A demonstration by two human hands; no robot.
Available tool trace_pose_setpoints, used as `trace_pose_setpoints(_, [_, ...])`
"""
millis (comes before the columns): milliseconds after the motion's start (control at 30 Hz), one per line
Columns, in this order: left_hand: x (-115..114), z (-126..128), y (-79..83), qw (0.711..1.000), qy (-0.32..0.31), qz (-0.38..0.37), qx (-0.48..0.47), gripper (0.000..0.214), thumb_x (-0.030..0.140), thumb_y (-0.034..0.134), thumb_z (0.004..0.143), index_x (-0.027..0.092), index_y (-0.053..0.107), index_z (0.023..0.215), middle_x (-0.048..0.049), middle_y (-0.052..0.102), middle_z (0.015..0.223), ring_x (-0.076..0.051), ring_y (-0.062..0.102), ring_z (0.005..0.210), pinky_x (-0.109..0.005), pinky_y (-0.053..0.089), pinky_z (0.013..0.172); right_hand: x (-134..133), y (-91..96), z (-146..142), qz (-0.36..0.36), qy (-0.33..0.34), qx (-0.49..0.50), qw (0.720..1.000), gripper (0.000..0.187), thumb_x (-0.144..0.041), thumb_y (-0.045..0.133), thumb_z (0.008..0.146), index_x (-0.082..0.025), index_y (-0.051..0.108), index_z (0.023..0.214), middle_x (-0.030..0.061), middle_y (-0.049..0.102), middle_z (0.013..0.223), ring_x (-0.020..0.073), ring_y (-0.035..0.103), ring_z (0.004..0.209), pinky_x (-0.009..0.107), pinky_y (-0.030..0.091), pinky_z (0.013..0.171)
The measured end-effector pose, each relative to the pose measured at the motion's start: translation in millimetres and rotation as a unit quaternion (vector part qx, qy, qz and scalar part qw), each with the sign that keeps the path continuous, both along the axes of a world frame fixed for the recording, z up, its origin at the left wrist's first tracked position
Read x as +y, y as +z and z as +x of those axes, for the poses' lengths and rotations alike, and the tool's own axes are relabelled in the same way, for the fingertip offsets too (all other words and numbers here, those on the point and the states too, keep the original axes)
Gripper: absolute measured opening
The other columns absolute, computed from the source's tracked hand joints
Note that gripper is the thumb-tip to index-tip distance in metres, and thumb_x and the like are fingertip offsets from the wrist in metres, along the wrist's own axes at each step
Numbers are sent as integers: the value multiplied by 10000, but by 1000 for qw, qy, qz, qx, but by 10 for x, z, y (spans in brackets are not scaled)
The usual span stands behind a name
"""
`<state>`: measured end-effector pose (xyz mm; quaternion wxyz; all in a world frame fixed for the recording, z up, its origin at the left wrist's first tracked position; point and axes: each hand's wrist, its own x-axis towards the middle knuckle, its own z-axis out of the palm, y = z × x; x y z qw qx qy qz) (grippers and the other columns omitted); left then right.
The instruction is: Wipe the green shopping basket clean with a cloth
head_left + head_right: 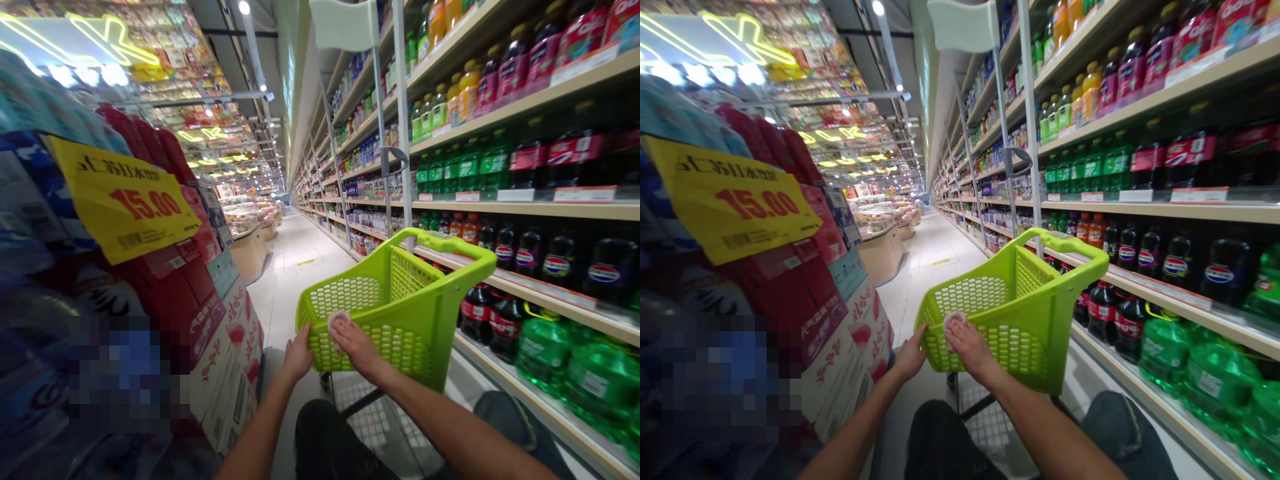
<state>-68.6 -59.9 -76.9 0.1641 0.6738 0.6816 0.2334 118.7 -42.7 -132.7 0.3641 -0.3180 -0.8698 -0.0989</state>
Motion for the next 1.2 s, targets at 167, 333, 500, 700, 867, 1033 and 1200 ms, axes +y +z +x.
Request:
trace_pose_setpoints(167, [45, -120, 12, 993, -18, 4, -115, 743, -7, 393, 607, 220, 316, 1311, -6, 500, 1281, -122, 438, 1186, -271, 323, 1013, -128, -348, -272, -70, 66, -83, 992, 292, -179, 560, 798, -197, 590, 1088, 77, 591, 1151, 201, 494, 1121, 351, 388, 962])
trace_pose_setpoints(333, [114, -176, 62, 976, -8, 15, -217, 561, 139, 365, 767, 137, 292, 1324, -53, 540, 1236, -148, 534, 1082, -275, 413, 935, -6, 38, -687, 1, 62, -54, 997, 316, -161, 469, 852, -170, 536, 1161, 94, 494, 1268, 218, 363, 1231, 424, 306, 1021])
trace_pose_setpoints(500, [69, -156, 92, 972, 17, 29, -232, 468, 279, 285, 854, 112, 357, 1285, -53, 422, 1341, -141, 412, 1209, -256, 340, 1002, -45, -364, -556, -67, 42, -148, 986, 249, -143, 548, 796, -112, 624, 1030, 122, 639, 1041, 239, 527, 1072, 385, 386, 965])
trace_pose_setpoints(700, [86, -140, 110, 982, 25, 4, -188, 476, 328, 331, 838, 105, 410, 1251, -64, 402, 1352, -158, 357, 1248, -278, 261, 1049, 10, -282, -119, -21, 42, -15, 999, 371, -116, 501, 818, -179, 529, 1183, 106, 509, 1251, 217, 378, 1224, 410, 339, 1001])
trace_pose_setpoints(867, [61, -50, 214, 991, 22, -17, -127, 466, 391, 341, 830, 157, 455, 1217, -48, 411, 1346, -181, 345, 1256, -334, 228, 1060, -34, -342, 186, -49, 9, 33, 998, 412, -81, 509, 786, -198, 532, 1181, 95, 527, 1232, 215, 415, 1196, 397, 359, 988])
trace_pose_setpoints(1033, [-18, 249, 288, 996, 9, -16, -90, 434, 399, 341, 829, 199, 490, 1185, -29, 469, 1304, -187, 380, 1235, -365, 221, 1058, -170, -653, 429, -104, 0, 41, 994, 439, -94, 550, 751, -252, 545, 1161, 55, 568, 1187, 210, 493, 1126, 361, 416, 942])
trace_pose_setpoints(1200, [4, 601, 331, 997, -26, -9, -74, 460, 389, 338, 832, 169, 463, 1216, -44, 462, 1312, -189, 365, 1245, -362, 190, 1070, -27, -15, 514, -23, -11, 114, 993, 461, -20, 430, 785, -207, 515, 1198, 80, 464, 1292, 205, 326, 1249, 429, 308, 1018])
